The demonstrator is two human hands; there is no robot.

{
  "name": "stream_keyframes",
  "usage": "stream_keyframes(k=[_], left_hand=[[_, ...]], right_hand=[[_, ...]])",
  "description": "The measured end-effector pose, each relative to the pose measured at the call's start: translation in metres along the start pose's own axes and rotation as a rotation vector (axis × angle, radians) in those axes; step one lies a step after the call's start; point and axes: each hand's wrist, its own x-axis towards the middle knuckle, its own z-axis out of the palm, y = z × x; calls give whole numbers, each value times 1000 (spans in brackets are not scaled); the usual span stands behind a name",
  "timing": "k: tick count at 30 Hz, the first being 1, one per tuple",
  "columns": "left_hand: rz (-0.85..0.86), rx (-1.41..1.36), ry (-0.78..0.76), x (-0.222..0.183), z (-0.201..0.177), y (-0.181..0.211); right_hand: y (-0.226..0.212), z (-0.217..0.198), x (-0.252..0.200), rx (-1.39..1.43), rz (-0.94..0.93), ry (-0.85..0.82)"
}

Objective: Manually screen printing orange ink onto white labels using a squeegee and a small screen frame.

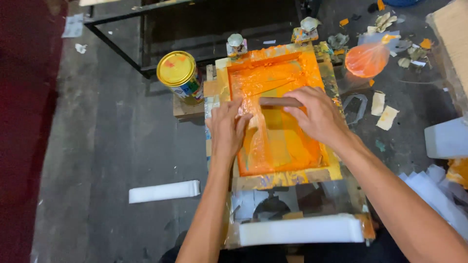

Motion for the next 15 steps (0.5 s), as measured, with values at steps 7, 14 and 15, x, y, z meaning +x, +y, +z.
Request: stream_keyframes(k=[7,14,15], left_hand=[[76,-107,-101,27,1,3],[147,-53,-110,-17,-10,8],[145,-43,-131,-31,-10,8]], right_hand=[[0,9,21,138,-41,-78],[-24,-3,-22,255,-47,-123],[-31,-6,-34,275,-39,-134]])
